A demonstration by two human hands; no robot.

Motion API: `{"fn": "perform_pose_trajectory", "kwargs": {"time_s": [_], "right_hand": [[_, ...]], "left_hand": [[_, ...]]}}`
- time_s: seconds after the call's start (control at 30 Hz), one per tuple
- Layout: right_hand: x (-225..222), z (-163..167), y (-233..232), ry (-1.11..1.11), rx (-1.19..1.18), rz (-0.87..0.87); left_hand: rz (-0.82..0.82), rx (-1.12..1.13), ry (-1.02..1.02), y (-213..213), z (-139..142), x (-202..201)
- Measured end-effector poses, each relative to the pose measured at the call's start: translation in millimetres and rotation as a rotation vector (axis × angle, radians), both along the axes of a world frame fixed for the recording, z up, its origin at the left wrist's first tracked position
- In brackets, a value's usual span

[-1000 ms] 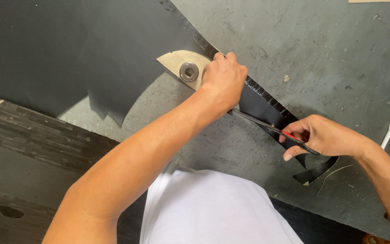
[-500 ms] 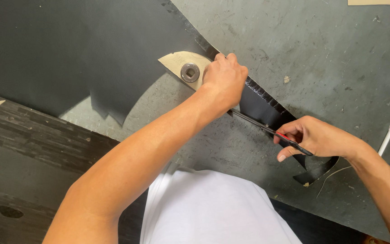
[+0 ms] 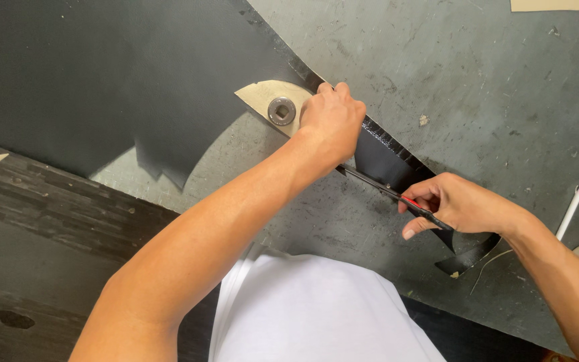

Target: The person places a curved cardboard template on a large sheet of black leather, secures it with metal weights, and cuts around the template using shears. After cutting, the person removes the template and weights, then uses a ruler and chalk to mark measurements on the leather.

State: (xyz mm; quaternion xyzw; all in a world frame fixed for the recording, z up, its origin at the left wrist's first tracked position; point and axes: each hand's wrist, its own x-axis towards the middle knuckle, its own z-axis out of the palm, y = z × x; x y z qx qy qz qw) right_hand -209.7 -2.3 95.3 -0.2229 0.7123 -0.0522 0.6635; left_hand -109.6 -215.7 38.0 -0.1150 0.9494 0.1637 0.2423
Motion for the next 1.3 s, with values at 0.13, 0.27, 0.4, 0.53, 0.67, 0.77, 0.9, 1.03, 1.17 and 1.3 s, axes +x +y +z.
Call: {"fn": "perform_pose_trajectory", "kwargs": {"time_s": [0.13, 0.27, 0.4, 0.53, 0.67, 0.77, 0.9, 1.03, 1.17, 1.3], "right_hand": [[1.7, 1.8, -0.2, -0.019, -0.019, -0.022], [7.8, 1.1, -5.9, 0.007, -0.046, -0.005], [18.4, -1.9, -8.6, 0.022, -0.062, -0.005], [23.8, -6.9, -4.8, -0.015, -0.118, -0.068], [23.9, -15.4, 2.3, -0.032, -0.129, -0.092], [22.1, -21.9, 7.1, -0.071, -0.233, -0.086], [21.3, -28.4, 6.2, -0.014, -0.182, -0.036], [26.1, -24.5, 0.8, -0.012, -0.173, -0.064], [32.0, -14.8, -6.0, -0.08, -0.188, -0.113], [36.3, -13.6, -13.4, 0.014, -0.158, -0.041]], "left_hand": [[0.016, -0.135, -0.037, 15.8, 20.3, 1.6], [0.016, -0.361, -0.084, 36.0, 43.3, 3.1], [0.046, -0.379, -0.15, 42.0, 59.1, 3.7], [0.069, -0.395, -0.153, 42.4, 68.6, 6.1], [0.049, -0.418, -0.185, 43.5, 70.7, 8.3], [0.056, -0.398, -0.188, 43.9, 69.7, 8.4], [0.107, -0.426, -0.142, 43.4, 69.7, 9.9], [0.05, -0.373, -0.174, 40.0, 70.0, 11.8], [0.06, -0.338, -0.171, 38.0, 69.0, 10.9], [0.089, -0.376, -0.131, 39.0, 67.6, 9.4]]}}
